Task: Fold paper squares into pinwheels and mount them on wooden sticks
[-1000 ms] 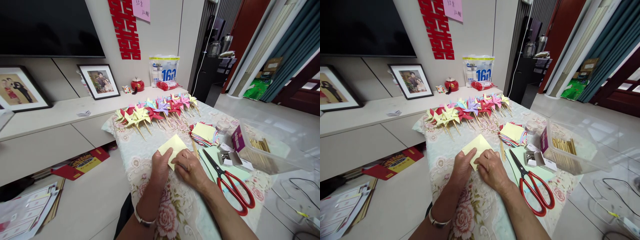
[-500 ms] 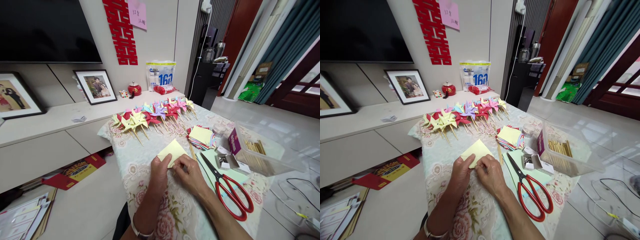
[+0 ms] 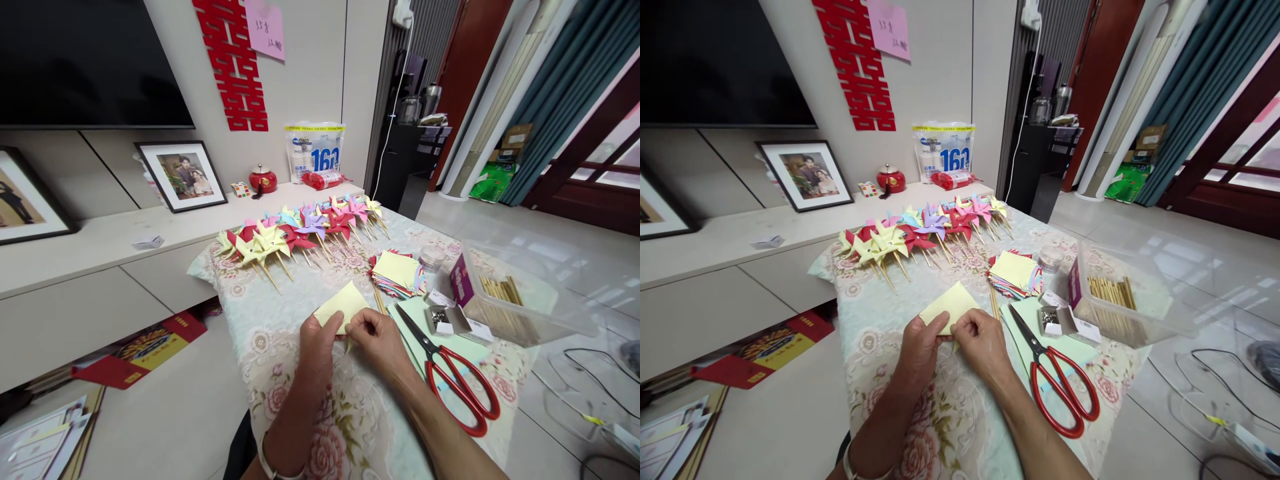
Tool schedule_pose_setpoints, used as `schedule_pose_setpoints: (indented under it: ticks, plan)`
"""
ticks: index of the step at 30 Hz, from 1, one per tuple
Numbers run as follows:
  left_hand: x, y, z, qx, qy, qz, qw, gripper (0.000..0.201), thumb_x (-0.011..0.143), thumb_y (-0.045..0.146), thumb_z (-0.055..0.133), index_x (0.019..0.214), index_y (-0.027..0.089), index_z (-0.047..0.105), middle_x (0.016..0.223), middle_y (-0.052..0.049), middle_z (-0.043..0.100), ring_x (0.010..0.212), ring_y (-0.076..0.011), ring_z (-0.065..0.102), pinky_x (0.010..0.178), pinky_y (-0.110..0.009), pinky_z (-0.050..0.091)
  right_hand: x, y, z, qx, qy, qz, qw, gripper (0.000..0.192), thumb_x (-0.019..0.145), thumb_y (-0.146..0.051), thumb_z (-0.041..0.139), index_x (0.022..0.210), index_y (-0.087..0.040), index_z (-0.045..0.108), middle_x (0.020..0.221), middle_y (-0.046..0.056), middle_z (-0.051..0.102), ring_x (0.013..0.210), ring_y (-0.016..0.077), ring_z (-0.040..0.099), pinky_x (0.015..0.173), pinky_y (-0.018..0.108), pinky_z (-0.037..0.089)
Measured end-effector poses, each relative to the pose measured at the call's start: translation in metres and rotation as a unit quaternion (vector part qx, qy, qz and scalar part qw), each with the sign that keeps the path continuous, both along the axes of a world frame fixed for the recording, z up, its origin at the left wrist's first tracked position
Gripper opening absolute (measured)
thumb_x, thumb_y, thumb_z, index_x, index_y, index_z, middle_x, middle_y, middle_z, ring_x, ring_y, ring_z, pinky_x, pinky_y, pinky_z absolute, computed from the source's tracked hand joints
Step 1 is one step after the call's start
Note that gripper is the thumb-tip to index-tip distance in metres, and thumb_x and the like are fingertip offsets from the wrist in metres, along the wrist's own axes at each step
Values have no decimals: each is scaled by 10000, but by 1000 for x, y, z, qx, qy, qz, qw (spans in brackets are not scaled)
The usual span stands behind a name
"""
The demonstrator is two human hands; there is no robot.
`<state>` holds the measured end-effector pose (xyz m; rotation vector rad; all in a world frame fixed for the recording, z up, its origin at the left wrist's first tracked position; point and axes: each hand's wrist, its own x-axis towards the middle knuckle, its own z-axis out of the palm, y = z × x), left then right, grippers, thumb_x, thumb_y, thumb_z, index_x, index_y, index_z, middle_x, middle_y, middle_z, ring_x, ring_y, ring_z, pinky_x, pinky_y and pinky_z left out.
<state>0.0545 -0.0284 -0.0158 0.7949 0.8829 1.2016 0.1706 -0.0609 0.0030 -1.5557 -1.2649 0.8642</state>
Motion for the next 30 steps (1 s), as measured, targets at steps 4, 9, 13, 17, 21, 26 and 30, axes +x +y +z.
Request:
schedule_pose_setpoints:
  ticks: [4, 9, 13, 17, 21, 26, 30]
  plan:
    - [0, -2, 0, 2, 12, 2, 1000, 394, 717, 324, 745, 1036, 95, 711, 872, -93, 774, 731, -219, 693, 588, -263, 503, 1, 1, 0, -14, 9, -8, 1000, 191, 708, -348, 612, 603, -191, 581, 552, -44, 475, 538, 127, 422, 534, 252, 300]
    - [2, -4, 4, -4, 12, 1, 1000, 333, 701, 299, 741, 967, 98, 724, 789, -67, 764, 673, -201, 681, 593, -270, 515, 1, 1, 3, -22, 11, -12, 1000, 177, 698, -335, 597, 600, -190, 574, 557, -42, 481, 544, 126, 424, 541, 251, 301]
    - [1, -2, 0, -11, 29, 13, 999, 347, 663, 299, 764, 942, 95, 725, 792, -66, 759, 673, -198, 673, 616, -282, 535, 2, 1, 4, -19, 13, -13, 1000, 178, 691, -338, 586, 594, -192, 552, 564, -39, 487, 549, 127, 428, 545, 252, 299]
    - [1, -1, -5, -7, 52, 15, 999, 357, 664, 291, 764, 957, 93, 718, 788, -58, 744, 677, -188, 659, 628, -284, 542, 2, 1, 3, -22, 12, -13, 1000, 187, 687, -349, 574, 588, -192, 549, 563, -36, 495, 551, 126, 423, 548, 253, 299]
    - [0, -2, -1, 4, 66, 18, 998, 338, 674, 276, 750, 963, 105, 711, 768, -39, 728, 680, -180, 655, 614, -268, 540, 2, 2, 2, -24, 20, -12, 999, 191, 678, -355, 577, 581, -194, 542, 558, -36, 491, 546, 123, 417, 545, 253, 301]
    - [0, -2, 5, 5, 85, 31, 996, 340, 656, 272, 752, 953, 117, 699, 776, -40, 735, 668, -174, 658, 577, -249, 528, 2, 1, 5, -21, 24, -6, 999, 216, 687, -363, 604, 566, -196, 539, 544, -42, 471, 537, 121, 407, 534, 253, 298]
    - [-3, -1, 5, -6, 76, 40, 996, 334, 651, 274, 761, 935, 126, 667, 746, -30, 728, 616, -164, 654, 552, -254, 523, 9, -1, 7, 27, 43, -32, 998, 232, 727, -386, 645, 620, -186, 600, 567, -32, 504, 548, 128, 420, 537, 257, 326]
